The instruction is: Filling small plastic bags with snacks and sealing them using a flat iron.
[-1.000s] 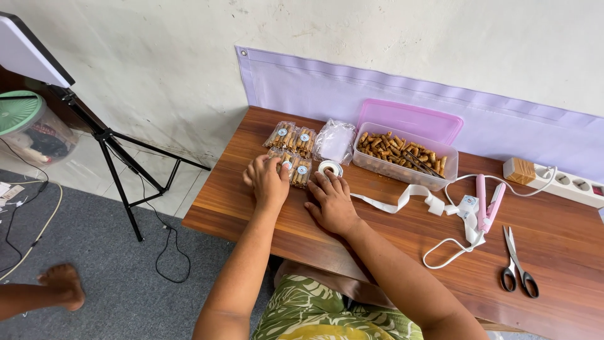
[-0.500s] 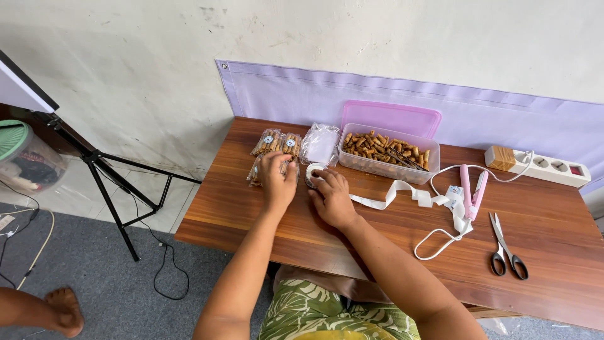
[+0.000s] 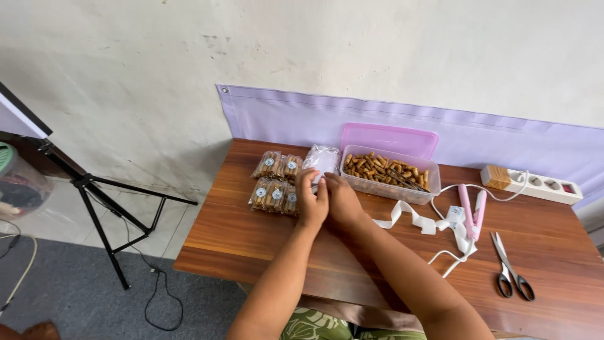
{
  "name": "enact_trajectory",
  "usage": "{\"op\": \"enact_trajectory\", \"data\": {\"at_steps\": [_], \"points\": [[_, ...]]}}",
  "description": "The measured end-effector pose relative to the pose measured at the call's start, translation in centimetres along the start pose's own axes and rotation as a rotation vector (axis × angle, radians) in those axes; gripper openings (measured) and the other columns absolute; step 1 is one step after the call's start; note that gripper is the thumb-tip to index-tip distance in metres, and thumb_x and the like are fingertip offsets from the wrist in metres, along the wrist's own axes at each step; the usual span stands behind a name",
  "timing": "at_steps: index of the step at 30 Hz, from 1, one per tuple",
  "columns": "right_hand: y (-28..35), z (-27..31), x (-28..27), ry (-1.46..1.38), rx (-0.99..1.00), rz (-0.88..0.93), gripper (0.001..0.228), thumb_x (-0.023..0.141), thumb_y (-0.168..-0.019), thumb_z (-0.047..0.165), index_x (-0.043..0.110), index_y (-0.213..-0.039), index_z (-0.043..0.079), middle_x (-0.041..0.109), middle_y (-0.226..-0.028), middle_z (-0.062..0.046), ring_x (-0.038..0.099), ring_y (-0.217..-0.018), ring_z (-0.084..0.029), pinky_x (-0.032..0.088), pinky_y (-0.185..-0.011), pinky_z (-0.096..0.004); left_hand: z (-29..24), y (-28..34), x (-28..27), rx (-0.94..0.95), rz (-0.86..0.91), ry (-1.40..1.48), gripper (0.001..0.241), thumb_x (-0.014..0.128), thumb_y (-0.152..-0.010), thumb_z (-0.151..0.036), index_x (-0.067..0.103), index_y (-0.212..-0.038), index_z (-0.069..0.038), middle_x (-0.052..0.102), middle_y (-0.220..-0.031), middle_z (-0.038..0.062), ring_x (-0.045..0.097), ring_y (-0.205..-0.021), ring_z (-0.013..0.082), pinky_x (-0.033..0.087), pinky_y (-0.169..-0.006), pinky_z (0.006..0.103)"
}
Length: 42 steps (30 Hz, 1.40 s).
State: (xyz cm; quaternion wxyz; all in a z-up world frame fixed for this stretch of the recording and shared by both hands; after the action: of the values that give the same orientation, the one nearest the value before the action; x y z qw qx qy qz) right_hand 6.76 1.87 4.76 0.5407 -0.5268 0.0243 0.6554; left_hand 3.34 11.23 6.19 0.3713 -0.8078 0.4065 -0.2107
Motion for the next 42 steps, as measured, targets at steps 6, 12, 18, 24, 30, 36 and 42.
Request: {"op": "enact_trajectory", "data": {"at_steps": [6, 12, 18, 24, 30, 36, 42], "points": [[-3.9, -4.3, 4.1, 0.136, 0.109, 0.23, 0.023, 0.057, -0.077, 0.013, 0.061, -0.098, 0.006, 0.062, -0.091, -0.01, 0.061, -0.088, -0.026, 0.049, -0.075, -0.033, -1.1, 0.0, -1.0, 0.014, 0.015, 0.034, 0.015, 0.054, -0.078, -0.001, 0.053, -0.092, -0.005, 0.048, -0.098, 0.008, 0.051, -0.092, 0.025, 0.047, -0.076, 0.0309], [-4.2, -5.8, 6.3, 0.413, 0.203, 0.331, 0.018, 0.054, -0.076, 0.018, 0.065, -0.084, 0.007, 0.061, -0.082, -0.011, 0.062, -0.08, -0.031, 0.052, -0.066, -0.036, 0.3, 0.0, -0.9, -0.025, 0.011, 0.009, 0.017, 0.054, -0.076, -0.003, 0.052, -0.092, -0.007, 0.048, -0.097, 0.007, 0.051, -0.089, 0.0232, 0.047, -0.073, 0.0293], [-5.1, -5.8, 6.3, 0.35, 0.249, 0.332, 0.015, 0.054, -0.075, 0.012, 0.064, -0.082, 0.005, 0.06, -0.082, -0.014, 0.061, -0.08, -0.034, 0.052, -0.065, -0.037, -1.7, -0.5, -0.7, 0.039, 0.059, -0.012, 0.013, 0.054, -0.077, -0.003, 0.054, -0.089, -0.008, 0.05, -0.091, 0.006, 0.052, -0.087, 0.0238, 0.046, -0.073, 0.0307], [-4.7, -4.6, 5.6, 0.416, 0.281, 0.367, 0.016, 0.054, -0.077, 0.013, 0.066, -0.086, 0.007, 0.06, -0.084, -0.012, 0.059, -0.085, -0.03, 0.053, -0.067, -0.036, -0.4, -0.1, -0.8, 0.007, 0.044, 0.007, 0.014, 0.054, -0.077, -0.003, 0.054, -0.09, -0.007, 0.05, -0.091, 0.006, 0.052, -0.085, 0.0232, 0.045, -0.072, 0.0306], [-3.7, -4.1, 5.6, 0.411, 0.241, 0.356, 0.017, 0.054, -0.078, 0.012, 0.066, -0.088, 0.006, 0.061, -0.087, -0.012, 0.059, -0.087, -0.031, 0.053, -0.067, -0.037, 0.3, 0.3, -0.7, 0.004, 0.027, 0.002, 0.015, 0.056, -0.076, -0.004, 0.054, -0.09, -0.008, 0.051, -0.092, 0.005, 0.052, -0.085, 0.0229, 0.044, -0.072, 0.0306], [-2.6, -1.0, 0.2, -0.025, 0.192, -0.078, 0.018, 0.055, -0.086, 0.02, 0.065, -0.086, 0.005, 0.062, -0.089, -0.012, 0.06, -0.085, -0.032, 0.05, -0.068, -0.039, 0.1, 0.1, -1.0, -0.1, 0.016, 0.071, 0.019, 0.054, -0.08, -0.005, 0.05, -0.098, -0.008, 0.046, -0.102, 0.008, 0.048, -0.092, 0.0227, 0.043, -0.073, 0.0298], [0.7, 2.8, -5.6, -0.754, 0.504, -0.188, 0.009, 0.059, -0.082, 0.01, 0.065, -0.082, 0.003, 0.058, -0.062, -0.005, 0.052, -0.066, -0.012, 0.044, -0.065, -0.023, 0.0, 1.0, -0.1, -0.294, 0.107, 0.332, 0.043, 0.059, -0.082, -0.015, 0.037, -0.117, -0.004, 0.036, -0.12, 0.016, 0.041, -0.11, 0.0268, 0.041, -0.086, 0.0352]]}}
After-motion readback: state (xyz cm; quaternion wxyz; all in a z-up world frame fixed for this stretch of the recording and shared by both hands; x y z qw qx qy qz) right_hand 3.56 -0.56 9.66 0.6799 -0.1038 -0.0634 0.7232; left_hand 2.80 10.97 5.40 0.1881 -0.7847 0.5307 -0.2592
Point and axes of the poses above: each hand's wrist, its own y-axis away from the middle knuckle, its own x-axis out of the palm, z = x × y, the point moved 5 cm from there along -y, towards the middle knuckle
